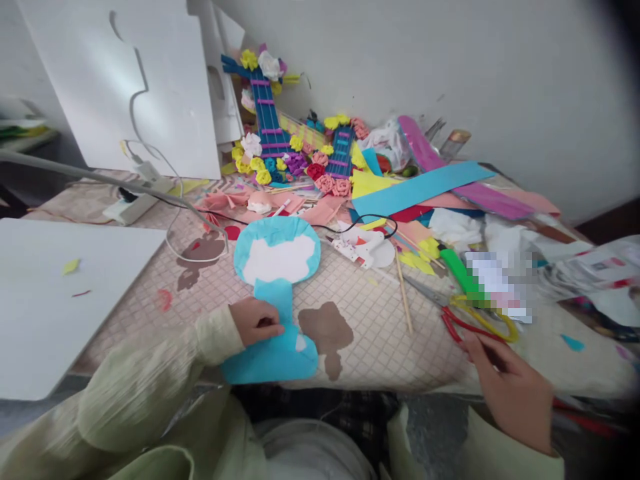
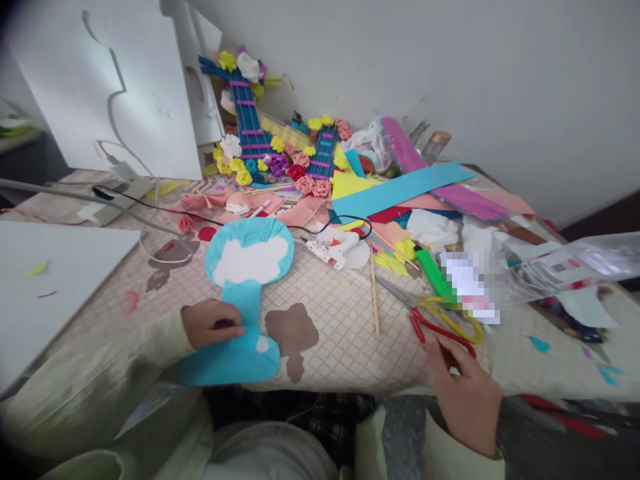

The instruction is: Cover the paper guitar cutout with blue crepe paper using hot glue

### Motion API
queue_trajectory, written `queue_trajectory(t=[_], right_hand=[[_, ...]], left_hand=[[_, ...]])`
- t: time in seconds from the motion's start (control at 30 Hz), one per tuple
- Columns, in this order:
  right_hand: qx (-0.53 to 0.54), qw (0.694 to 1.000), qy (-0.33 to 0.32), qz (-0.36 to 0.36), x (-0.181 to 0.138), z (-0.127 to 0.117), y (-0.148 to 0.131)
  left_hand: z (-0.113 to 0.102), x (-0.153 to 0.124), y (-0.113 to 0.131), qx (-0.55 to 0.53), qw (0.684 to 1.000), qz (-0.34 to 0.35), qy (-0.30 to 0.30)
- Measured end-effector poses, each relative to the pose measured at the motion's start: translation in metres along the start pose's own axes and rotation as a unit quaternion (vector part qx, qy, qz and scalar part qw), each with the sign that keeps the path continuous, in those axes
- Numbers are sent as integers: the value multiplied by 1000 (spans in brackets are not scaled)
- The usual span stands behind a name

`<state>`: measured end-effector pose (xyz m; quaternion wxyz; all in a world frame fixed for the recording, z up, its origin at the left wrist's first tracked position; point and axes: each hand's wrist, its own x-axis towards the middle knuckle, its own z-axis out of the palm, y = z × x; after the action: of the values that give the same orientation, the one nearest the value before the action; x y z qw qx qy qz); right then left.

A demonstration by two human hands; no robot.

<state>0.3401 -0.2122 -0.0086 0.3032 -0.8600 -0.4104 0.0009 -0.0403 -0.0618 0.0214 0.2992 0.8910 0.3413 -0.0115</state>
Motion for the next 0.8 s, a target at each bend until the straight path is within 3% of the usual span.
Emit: queue_trajectory(t=[0.17,0.57,0.8], right_hand=[[10,1000,-1,-15,0,5,-5],[-17,999,4,32,-6,-11,0],[16,1000,12,8,-7,-10,-5]], left_hand=[[14,-4,6,49,999,-8,5],[10,4,10,23,997,73,-17],[12,8,10,48,997,60,-24]])
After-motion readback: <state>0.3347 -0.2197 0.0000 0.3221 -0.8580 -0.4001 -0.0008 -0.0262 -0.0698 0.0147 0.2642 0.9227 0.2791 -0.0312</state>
